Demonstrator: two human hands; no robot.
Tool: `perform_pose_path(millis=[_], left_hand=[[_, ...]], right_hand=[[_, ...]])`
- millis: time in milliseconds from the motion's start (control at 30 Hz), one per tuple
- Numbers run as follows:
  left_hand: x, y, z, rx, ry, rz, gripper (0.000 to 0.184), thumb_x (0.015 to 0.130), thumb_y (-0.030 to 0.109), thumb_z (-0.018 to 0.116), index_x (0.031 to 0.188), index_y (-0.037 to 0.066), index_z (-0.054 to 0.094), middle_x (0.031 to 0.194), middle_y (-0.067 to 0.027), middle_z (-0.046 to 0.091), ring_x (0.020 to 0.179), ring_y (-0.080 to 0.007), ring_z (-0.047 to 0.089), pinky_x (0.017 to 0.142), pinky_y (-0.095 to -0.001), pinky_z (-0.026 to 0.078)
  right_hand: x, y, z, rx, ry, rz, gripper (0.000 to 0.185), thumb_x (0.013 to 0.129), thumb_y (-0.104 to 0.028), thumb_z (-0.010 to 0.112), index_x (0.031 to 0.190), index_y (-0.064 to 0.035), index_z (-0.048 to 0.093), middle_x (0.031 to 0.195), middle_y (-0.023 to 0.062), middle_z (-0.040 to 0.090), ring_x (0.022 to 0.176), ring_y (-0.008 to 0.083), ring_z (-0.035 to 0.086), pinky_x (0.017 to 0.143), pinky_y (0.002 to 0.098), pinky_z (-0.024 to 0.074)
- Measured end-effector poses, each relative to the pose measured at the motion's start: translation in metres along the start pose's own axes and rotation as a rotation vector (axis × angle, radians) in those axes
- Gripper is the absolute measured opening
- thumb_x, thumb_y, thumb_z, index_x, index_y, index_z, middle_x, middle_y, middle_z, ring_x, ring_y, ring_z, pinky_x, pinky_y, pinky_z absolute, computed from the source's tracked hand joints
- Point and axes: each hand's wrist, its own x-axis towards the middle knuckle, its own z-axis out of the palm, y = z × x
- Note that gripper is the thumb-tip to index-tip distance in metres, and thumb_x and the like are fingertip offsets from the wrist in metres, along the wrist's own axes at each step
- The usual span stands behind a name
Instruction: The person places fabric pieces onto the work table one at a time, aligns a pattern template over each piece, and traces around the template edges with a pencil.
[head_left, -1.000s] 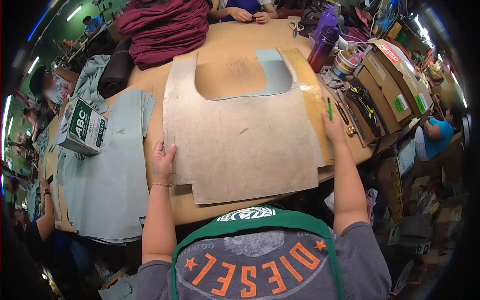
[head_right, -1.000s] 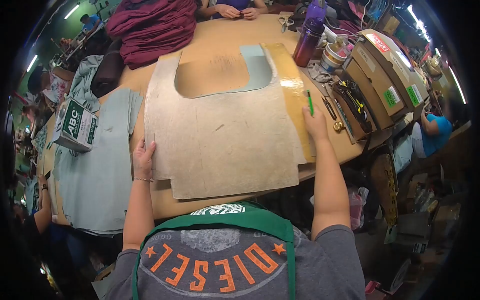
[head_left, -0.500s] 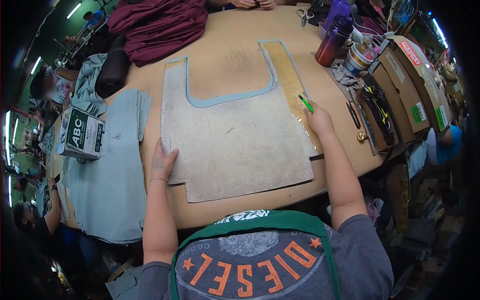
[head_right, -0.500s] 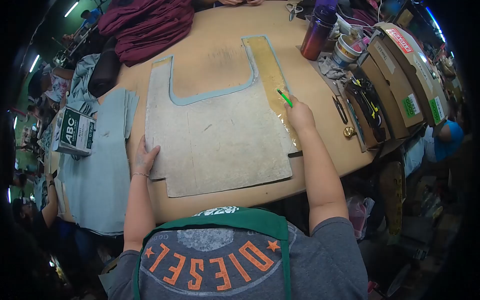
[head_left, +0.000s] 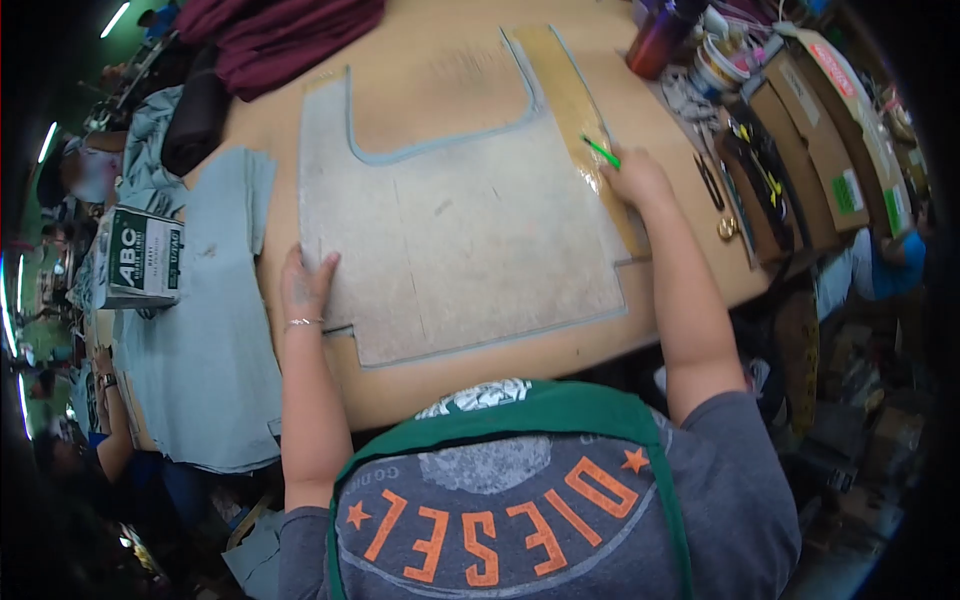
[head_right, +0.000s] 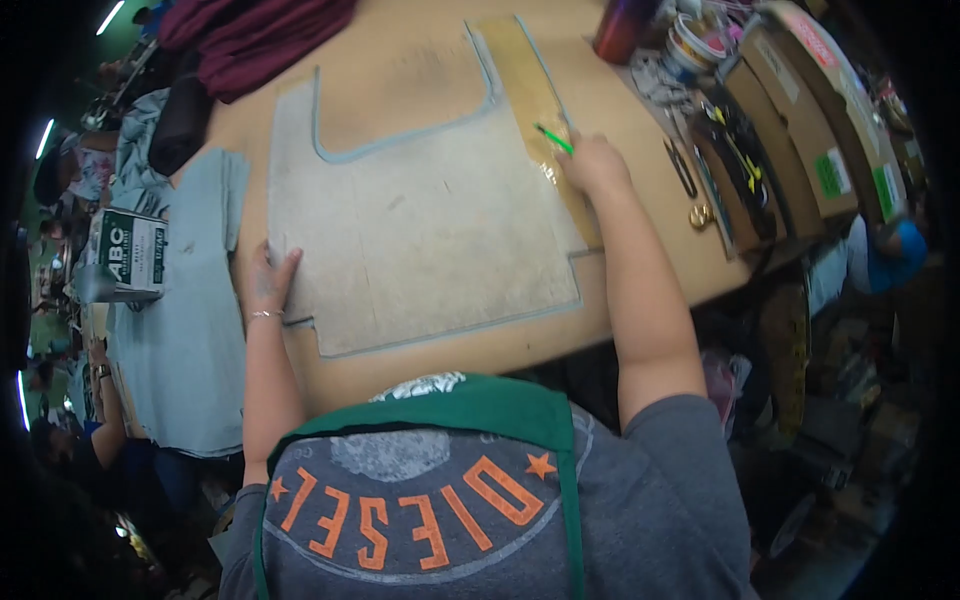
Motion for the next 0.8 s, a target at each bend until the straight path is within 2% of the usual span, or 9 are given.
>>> perform_pose_path(millis=[33, 133, 267, 467, 567, 600, 667, 733, 800], left_hand=[[0.003, -0.009, 0.003, 0.003, 0.001, 0.038, 0.072, 0.066, 0.023, 0.072, 0.12, -0.01, 0.038, 0.11, -0.0258, 0.053, 0.102, -0.034, 0.053, 0.089, -0.0352, 0.04], [0.006, -0.025, 0.006, -0.13, -0.035, 0.132, 0.071, 0.066, 0.019, 0.072, 0.121, -0.01, 0.038, 0.106, -0.0235, 0.056, 0.098, -0.0297, 0.055, 0.085, -0.0332, 0.042], [-0.002, 0.003, -0.016, -0.258, -0.231, 0.027, 0.07, 0.066, 0.014, 0.071, 0.122, -0.01, 0.037, 0.105, -0.0204, 0.057, 0.093, -0.024, 0.057, 0.081, -0.0302, 0.044], [-0.004, 0.008, -0.018, -0.117, -0.213, 0.03, 0.067, 0.066, 0.009, 0.07, 0.122, -0.007, 0.038, 0.109, -0.0172, 0.056, 0.095, -0.0229, 0.056, 0.083, -0.0302, 0.044], [0.003, -0.012, -0.009, -0.28, -0.279, 0.061, 0.067, 0.066, 0.006, 0.07, 0.123, -0.006, 0.037, 0.112, -0.015, 0.054, 0.1, -0.023, 0.053, 0.088, -0.0315, 0.041], [-0.004, -0.004, -0.012, -0.313, -0.249, 0.064, 0.066, 0.067, 0.003, 0.069, 0.124, -0.004, 0.036, 0.114, -0.0132, 0.054, 0.105, -0.0231, 0.051, 0.092, -0.0321, 0.039], [0.019, -0.047, -0.001, -0.177, -0.292, 0.196, 0.068, 0.064, 0.014, 0.073, 0.121, -0.003, 0.04, 0.106, -0.0172, 0.057, 0.098, -0.0261, 0.053, 0.085, -0.0343, 0.042], [0.013, -0.031, -0.008, -0.033, -0.213, 0.187, 0.069, 0.061, 0.02, 0.076, 0.119, -0.001, 0.044, 0.099, -0.0207, 0.057, 0.092, -0.03, 0.055, 0.079, -0.0351, 0.044], [0.009, -0.017, -0.019, -0.072, -0.254, 0.13, 0.068, 0.062, 0.02, 0.075, 0.119, 0.0, 0.044, 0.096, -0.0183, 0.058, 0.09, -0.0274, 0.056, 0.079, -0.0337, 0.044]], right_hand=[[0.003, 0.002, -0.009, 0.037, -0.089, -0.021, 0.047, 0.079, -0.035, 0.054, 0.117, -0.008, 0.047, 0.097, 0.0199, 0.058, 0.093, 0.0314, 0.056, 0.08, 0.0408, 0.0446], [0.008, 0.011, -0.006, 0.059, -0.14, -0.051, 0.06, 0.076, -0.036, 0.057, 0.127, -0.0093, 0.038, 0.107, 0.0179, 0.057, 0.1, 0.0291, 0.055, 0.085, 0.0376, 0.0425], [0.007, 0.016, 0.003, 0.105, -0.118, -0.039, 0.069, 0.075, -0.037, 0.058, 0.133, -0.0123, 0.03, 0.113, 0.0187, 0.054, 0.104, 0.0298, 0.053, 0.088, 0.0364, 0.0411], [0.006, 0.016, 0.007, 0.142, -0.117, 0.012, 0.07, 0.074, -0.038, 0.059, 0.132, -0.012, 0.032, 0.116, 0.0187, 0.052, 0.106, 0.0319, 0.051, 0.09, 0.0374, 0.0396], [0.013, 0.028, 0.019, 0.19, -0.057, -0.045, 0.069, 0.073, -0.038, 0.061, 0.131, -0.0114, 0.035, 0.116, 0.0184, 0.052, 0.107, 0.0319, 0.05, 0.091, 0.0375, 0.0387], [0.011, 0.028, 0.019, 0.229, -0.068, -0.042, 0.062, 0.077, -0.034, 0.06, 0.129, -0.0095, 0.037, 0.115, 0.0182, 0.053, 0.106, 0.0295, 0.051, 0.09, 0.0359, 0.0388], [0.02, 0.034, 0.025, 0.214, -0.057, -0.071, 0.067, 0.073, -0.032, 0.062, 0.13, -0.0092, 0.036, 0.119, 0.0182, 0.05, 0.11, 0.0291, 0.049, 0.094, 0.0359, 0.0365], [0.036, 0.056, 0.04, 0.235, 0.001, -0.173, 0.068, 0.074, -0.033, 0.062, 0.131, -0.0085, 0.034, 0.12, 0.0201, 0.049, 0.111, 0.0301, 0.048, 0.094, 0.0348, 0.0356], [0.038, 0.059, 0.041, 0.264, -0.018, -0.143, 0.067, 0.075, -0.034, 0.062, 0.13, -0.0071, 0.035, 0.118, 0.0218, 0.05, 0.111, 0.0309, 0.048, 0.093, 0.0351, 0.0358]])
